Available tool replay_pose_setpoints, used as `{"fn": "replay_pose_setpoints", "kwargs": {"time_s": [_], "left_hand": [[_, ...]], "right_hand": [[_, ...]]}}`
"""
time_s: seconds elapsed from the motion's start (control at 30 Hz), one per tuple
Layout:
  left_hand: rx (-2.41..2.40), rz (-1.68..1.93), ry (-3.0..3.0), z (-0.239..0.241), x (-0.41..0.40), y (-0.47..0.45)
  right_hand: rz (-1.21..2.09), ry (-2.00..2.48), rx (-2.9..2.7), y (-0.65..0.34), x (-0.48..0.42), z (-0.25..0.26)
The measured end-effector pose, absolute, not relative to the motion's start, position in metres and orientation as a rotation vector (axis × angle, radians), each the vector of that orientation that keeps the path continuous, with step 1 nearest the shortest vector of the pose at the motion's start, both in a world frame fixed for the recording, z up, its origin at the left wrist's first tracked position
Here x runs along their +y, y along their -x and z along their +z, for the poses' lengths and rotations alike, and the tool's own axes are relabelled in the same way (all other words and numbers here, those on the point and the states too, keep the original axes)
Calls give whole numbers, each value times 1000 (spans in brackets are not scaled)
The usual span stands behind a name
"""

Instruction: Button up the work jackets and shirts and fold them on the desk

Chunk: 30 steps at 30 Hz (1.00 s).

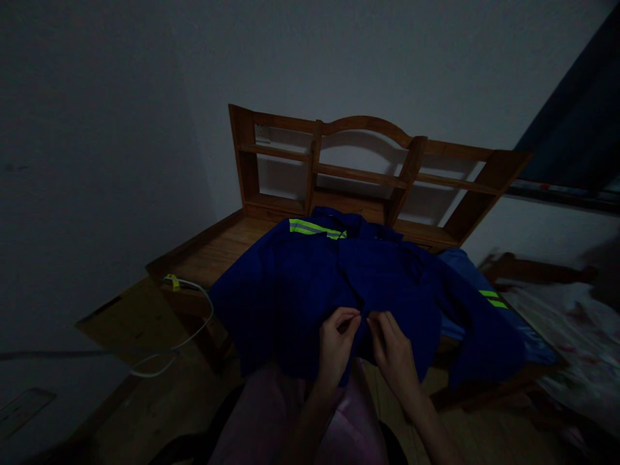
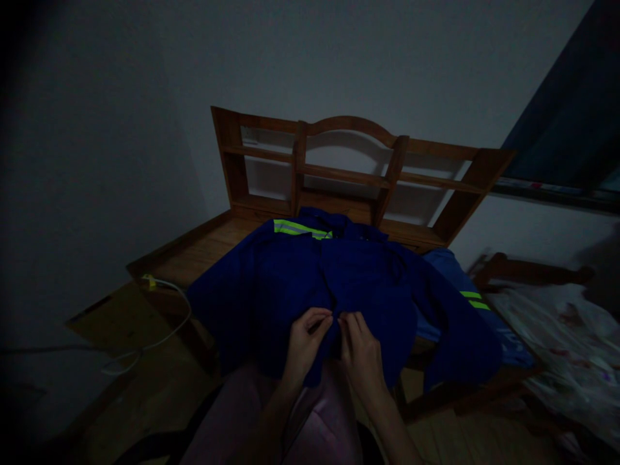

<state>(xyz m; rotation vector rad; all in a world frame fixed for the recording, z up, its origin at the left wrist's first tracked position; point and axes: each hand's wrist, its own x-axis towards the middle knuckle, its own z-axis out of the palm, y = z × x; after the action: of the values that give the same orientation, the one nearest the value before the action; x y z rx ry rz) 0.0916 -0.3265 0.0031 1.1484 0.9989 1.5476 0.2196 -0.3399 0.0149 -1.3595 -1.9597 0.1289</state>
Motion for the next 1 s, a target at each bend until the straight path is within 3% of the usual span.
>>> {"fn": "replay_pose_setpoints", "kwargs": {"time_s": [0.53, 1.0], "left_hand": [[1054, 1541, -1223, 0, -327, -92], [968, 1444, -1094, -8, -323, -92]], "right_hand": [[566, 1309, -1694, -225, -334, 28], [494, 1239, -1700, -226, -333, 28]]}}
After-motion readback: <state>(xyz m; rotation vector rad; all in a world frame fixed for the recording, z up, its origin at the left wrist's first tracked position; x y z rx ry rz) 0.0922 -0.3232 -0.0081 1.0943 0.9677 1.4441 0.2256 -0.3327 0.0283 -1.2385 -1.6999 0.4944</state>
